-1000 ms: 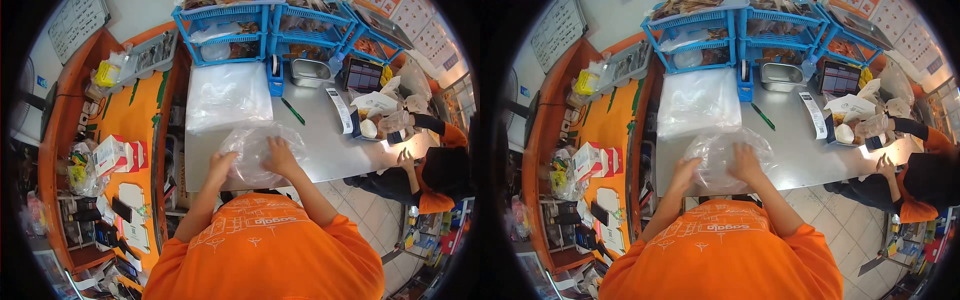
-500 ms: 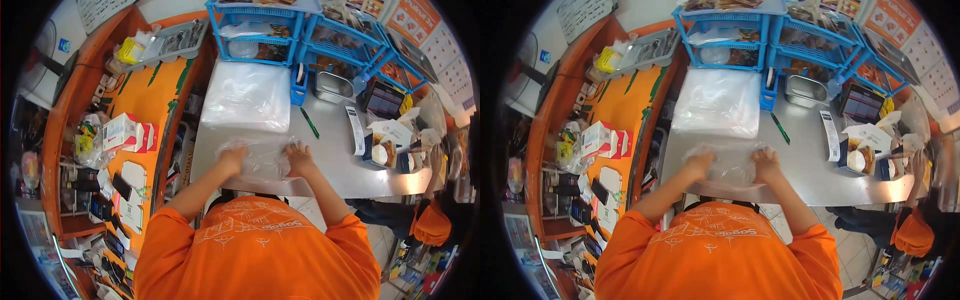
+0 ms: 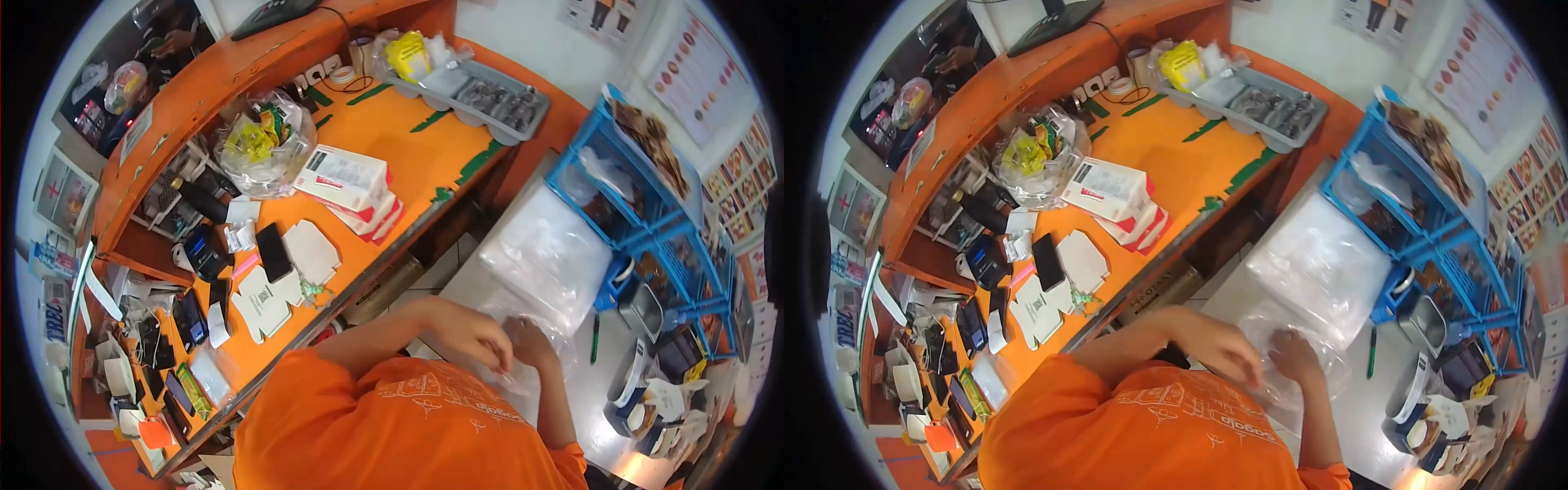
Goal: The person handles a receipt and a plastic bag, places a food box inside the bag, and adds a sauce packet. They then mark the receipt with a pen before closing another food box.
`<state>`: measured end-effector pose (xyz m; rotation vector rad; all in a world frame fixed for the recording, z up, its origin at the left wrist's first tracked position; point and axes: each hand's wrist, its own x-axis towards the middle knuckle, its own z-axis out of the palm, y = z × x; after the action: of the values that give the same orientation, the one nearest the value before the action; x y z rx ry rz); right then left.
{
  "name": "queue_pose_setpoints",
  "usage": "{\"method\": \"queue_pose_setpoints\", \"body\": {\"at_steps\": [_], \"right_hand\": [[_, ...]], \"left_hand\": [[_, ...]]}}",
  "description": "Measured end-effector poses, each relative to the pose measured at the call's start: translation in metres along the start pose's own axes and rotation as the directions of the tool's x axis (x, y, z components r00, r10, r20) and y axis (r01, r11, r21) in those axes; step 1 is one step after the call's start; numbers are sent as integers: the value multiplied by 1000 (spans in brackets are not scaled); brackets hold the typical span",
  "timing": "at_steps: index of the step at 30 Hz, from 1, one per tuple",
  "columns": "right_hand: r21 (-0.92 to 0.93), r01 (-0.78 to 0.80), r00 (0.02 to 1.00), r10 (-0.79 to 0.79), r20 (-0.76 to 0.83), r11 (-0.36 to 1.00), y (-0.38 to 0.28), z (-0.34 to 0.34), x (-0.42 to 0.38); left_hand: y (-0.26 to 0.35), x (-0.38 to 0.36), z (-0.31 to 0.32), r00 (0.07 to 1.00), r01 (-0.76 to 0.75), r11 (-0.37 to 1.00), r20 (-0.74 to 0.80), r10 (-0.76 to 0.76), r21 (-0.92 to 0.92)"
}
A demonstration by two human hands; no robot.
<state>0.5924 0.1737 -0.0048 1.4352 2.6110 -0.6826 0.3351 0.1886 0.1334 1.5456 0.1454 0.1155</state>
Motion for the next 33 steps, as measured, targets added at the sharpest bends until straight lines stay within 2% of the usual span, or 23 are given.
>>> {"method": "queue_pose_setpoints", "body": {"at_steps": [1,2,3,4,6,7,8,10,11,13,14,16,17,18,19,22,26,28,29,30,31,32,33], "right_hand": [[85,-184,974,170,147,979,-18,-32,0],[84,-181,975,168,148,980,-35,-60,8],[215,-213,960,163,228,953,-56,-86,23],[340,-255,940,149,307,906,-74,-100,42],[698,-4,1000,13,-7,716,-115,-99,92],[741,164,974,14,-227,652,-142,-92,125],[734,330,930,-70,-362,593,-160,-87,162],[354,399,799,-131,-587,846,-188,-78,222],[352,392,801,-127,-586,850,-204,-78,234],[611,372,873,-40,-486,698,-232,-80,254],[597,349,864,-1,-503,723,-240,-72,249],[528,282,817,89,-570,801,-257,-41,233],[529,271,824,90,-560,804,-266,-37,232],[844,257,899,205,-388,471,-277,-35,230],[984,175,955,236,-180,39,-283,-34,229],[998,38,968,245,-51,57,-278,-33,238],[992,87,969,224,-106,91,-257,-41,242],[998,-58,974,221,59,-10,-254,-62,237],[989,-144,888,436,145,-37,-247,-47,244],[990,-132,882,449,141,-51,-241,-36,252],[991,-44,950,302,81,-129,-234,-28,259],[975,41,987,161,-5,-218,-226,-21,264],[952,-37,999,5,40,-302,-221,-16,269]], "left_hand": [[23,-52,-12,963,-153,988,-228,144,-21],[14,-106,-20,676,-281,953,-681,282,115],[4,-160,-28,184,-315,904,-915,358,290],[10,-210,-41,-346,194,945,-883,318,264],[-7,-283,-70,-444,193,952,-844,301,238],[-33,-301,-83,-438,189,953,-848,298,237],[-63,-316,-100,-306,154,964,-917,254,216],[-99,-332,-126,-25,95,983,-987,158,155],[-98,-327,-128,-20,88,984,-987,157,154],[-99,-313,-126,-62,-214,973,-993,-101,-86],[-102,-317,-129,-58,-218,972,-993,-101,-87],[-113,-320,-130,33,-363,917,-986,-163,-163],[-114,-321,-131,63,-378,902,-978,-200,-209],[-114,-321,-129,64,-385,896,-975,-213,-221],[-112,-318,-128,78,-422,870,-967,-243,-253],[-104,-311,-130,112,-425,859,-958,-263,-285],[-109,-307,-128,127,-417,859,-955,-269,-297],[-119,-319,-138,172,-396,873,-957,-235,-285],[-125,-325,-150,144,-425,871,-969,-203,-246],[-131,-329,-159,121,-450,868,-977,-174,-210],[-132,-327,-165,111,-152,974,-982,-150,-166],[-195,-358,-182,335,-389,872,-927,-167,-298],[-257,-387,-200,553,-539,670,-815,-176,-510]]}}
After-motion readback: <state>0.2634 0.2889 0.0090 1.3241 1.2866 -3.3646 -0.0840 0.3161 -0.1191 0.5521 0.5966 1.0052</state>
